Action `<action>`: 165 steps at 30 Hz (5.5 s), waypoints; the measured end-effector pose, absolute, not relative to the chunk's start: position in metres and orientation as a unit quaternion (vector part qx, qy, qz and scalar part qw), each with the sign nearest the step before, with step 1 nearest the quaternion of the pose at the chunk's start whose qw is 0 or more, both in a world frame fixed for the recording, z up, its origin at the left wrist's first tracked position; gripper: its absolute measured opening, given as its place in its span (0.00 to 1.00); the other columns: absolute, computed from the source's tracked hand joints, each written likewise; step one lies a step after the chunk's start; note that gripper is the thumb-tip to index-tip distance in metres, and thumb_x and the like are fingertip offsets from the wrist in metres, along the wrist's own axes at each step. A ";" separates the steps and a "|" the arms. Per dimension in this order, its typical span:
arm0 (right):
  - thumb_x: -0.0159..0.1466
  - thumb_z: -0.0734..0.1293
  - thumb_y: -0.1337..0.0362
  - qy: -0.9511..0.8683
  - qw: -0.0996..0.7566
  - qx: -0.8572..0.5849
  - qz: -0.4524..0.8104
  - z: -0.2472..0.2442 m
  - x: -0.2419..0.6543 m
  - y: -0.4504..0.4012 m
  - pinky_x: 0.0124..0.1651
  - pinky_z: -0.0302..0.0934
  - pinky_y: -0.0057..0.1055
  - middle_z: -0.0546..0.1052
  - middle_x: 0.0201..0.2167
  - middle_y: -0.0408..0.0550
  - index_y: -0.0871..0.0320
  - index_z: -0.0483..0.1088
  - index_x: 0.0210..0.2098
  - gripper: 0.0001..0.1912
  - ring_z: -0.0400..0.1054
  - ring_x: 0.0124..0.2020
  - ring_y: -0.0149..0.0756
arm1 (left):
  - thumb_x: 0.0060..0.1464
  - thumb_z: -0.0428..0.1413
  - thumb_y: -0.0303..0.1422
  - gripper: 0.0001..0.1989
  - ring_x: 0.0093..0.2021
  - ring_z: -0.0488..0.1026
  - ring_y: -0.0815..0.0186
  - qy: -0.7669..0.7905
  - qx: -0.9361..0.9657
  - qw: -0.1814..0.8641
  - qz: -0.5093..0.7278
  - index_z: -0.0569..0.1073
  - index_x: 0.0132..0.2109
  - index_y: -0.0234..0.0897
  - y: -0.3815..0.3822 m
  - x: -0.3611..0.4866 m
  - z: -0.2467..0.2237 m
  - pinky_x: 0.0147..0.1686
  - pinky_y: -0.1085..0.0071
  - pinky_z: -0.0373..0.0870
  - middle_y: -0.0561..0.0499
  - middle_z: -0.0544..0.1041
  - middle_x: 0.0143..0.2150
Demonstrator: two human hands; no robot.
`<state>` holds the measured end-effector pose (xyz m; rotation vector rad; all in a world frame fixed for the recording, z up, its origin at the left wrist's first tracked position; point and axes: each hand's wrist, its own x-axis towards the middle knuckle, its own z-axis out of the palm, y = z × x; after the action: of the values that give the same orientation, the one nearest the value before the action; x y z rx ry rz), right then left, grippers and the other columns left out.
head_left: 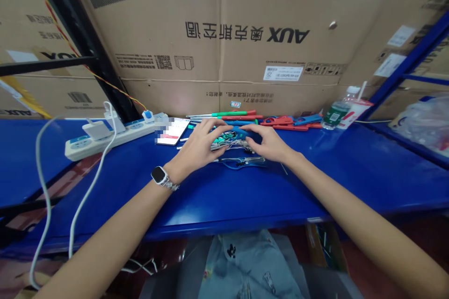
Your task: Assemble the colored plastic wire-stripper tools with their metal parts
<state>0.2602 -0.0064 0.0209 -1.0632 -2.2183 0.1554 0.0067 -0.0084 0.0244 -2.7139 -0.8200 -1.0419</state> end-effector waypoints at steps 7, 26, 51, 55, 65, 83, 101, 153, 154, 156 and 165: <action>0.70 0.62 0.67 -0.850 0.287 -0.440 -0.036 0.013 0.269 0.011 0.56 0.63 0.49 0.81 0.53 0.53 0.54 0.78 0.53 0.17 0.74 0.54 0.48 | 0.68 0.52 0.33 0.11 0.55 0.72 0.55 -0.326 -0.878 0.031 -0.350 0.74 0.54 0.40 0.005 -0.005 0.019 0.56 0.55 0.70 0.44 0.74 0.53; 0.69 0.64 0.65 -0.879 0.159 -0.449 -0.028 0.023 0.222 0.035 0.51 0.62 0.46 0.78 0.44 0.55 0.56 0.80 0.46 0.13 0.69 0.52 0.51 | 0.61 0.52 0.27 0.10 0.42 0.75 0.56 -0.431 -0.863 0.004 -0.262 0.79 0.42 0.37 0.039 -0.034 0.005 0.46 0.58 0.73 0.44 0.79 0.39; 0.62 0.70 0.64 -0.837 0.084 -0.540 0.000 0.036 0.209 0.043 0.43 0.59 0.38 0.82 0.33 0.53 0.57 0.82 0.33 0.07 0.74 0.40 0.45 | 0.63 0.55 0.28 0.07 0.46 0.74 0.56 -0.379 -0.885 -0.043 -0.265 0.79 0.44 0.37 0.029 -0.010 0.001 0.47 0.60 0.71 0.45 0.78 0.42; 0.62 0.71 0.64 -0.806 0.096 -0.584 0.001 0.031 0.199 0.042 0.44 0.60 0.39 0.83 0.34 0.54 0.57 0.81 0.32 0.06 0.75 0.42 0.48 | 0.64 0.55 0.28 0.08 0.44 0.73 0.57 -0.387 -0.885 -0.037 -0.255 0.80 0.43 0.38 0.027 -0.007 -0.001 0.45 0.62 0.70 0.46 0.77 0.40; 0.59 0.69 0.73 -0.790 0.117 -0.600 0.051 0.033 0.195 0.046 0.50 0.61 0.41 0.83 0.35 0.58 0.60 0.81 0.30 0.07 0.75 0.45 0.50 | 0.64 0.56 0.31 0.08 0.43 0.73 0.56 -0.397 -0.882 -0.036 -0.252 0.80 0.44 0.38 0.026 -0.013 0.000 0.43 0.59 0.70 0.46 0.78 0.40; 0.65 0.69 0.61 -0.822 0.099 -0.560 -0.036 0.028 0.202 0.024 0.52 0.56 0.45 0.82 0.39 0.58 0.59 0.81 0.35 0.10 0.71 0.48 0.52 | 0.65 0.54 0.33 0.08 0.44 0.74 0.57 -0.378 -0.885 -0.041 -0.267 0.78 0.44 0.37 0.022 -0.005 0.000 0.45 0.60 0.71 0.46 0.78 0.41; 0.63 0.66 0.70 -0.767 0.164 -0.583 0.212 0.039 0.215 0.059 0.39 0.63 0.33 0.81 0.34 0.53 0.64 0.79 0.36 0.09 0.73 0.36 0.38 | 0.66 0.54 0.33 0.08 0.47 0.74 0.57 -0.383 -0.875 -0.066 -0.289 0.78 0.45 0.38 0.020 -0.007 0.004 0.47 0.60 0.71 0.46 0.78 0.44; 0.60 0.73 0.49 -0.683 0.482 -0.350 0.423 0.005 0.237 -0.017 0.41 0.69 0.36 0.79 0.30 0.44 0.56 0.76 0.41 0.18 0.73 0.32 0.35 | 0.62 0.60 0.42 0.13 0.36 0.82 0.65 -0.271 -0.766 -0.460 -0.357 0.72 0.45 0.37 -0.007 0.023 0.006 0.40 0.67 0.79 0.46 0.84 0.38; 0.61 0.73 0.49 -0.691 0.479 -0.348 0.414 0.005 0.236 -0.017 0.41 0.69 0.35 0.79 0.32 0.45 0.56 0.77 0.40 0.17 0.73 0.32 0.34 | 0.61 0.61 0.43 0.14 0.35 0.81 0.65 -0.268 -0.757 -0.485 -0.347 0.71 0.43 0.37 -0.007 0.024 0.005 0.39 0.67 0.78 0.46 0.84 0.37; 0.62 0.73 0.50 -0.707 0.477 -0.340 0.397 0.003 0.234 -0.018 0.41 0.68 0.35 0.79 0.34 0.46 0.57 0.77 0.41 0.17 0.72 0.33 0.34 | 0.59 0.64 0.44 0.17 0.33 0.81 0.66 -0.267 -0.735 -0.529 -0.330 0.68 0.41 0.36 -0.004 0.024 0.002 0.37 0.69 0.78 0.46 0.84 0.35; 0.63 0.71 0.52 -0.713 0.481 -0.361 0.361 -0.008 0.227 -0.015 0.40 0.66 0.34 0.80 0.34 0.47 0.58 0.76 0.37 0.15 0.72 0.34 0.35 | 0.59 0.63 0.45 0.19 0.36 0.82 0.63 -0.278 -0.716 -0.546 -0.335 0.65 0.40 0.38 -0.004 0.028 -0.004 0.38 0.67 0.78 0.47 0.83 0.34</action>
<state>0.2270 -0.0146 -0.0083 -0.8793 -1.7384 0.8804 0.0277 -0.0038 -0.0042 -3.6692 -1.4264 -1.7190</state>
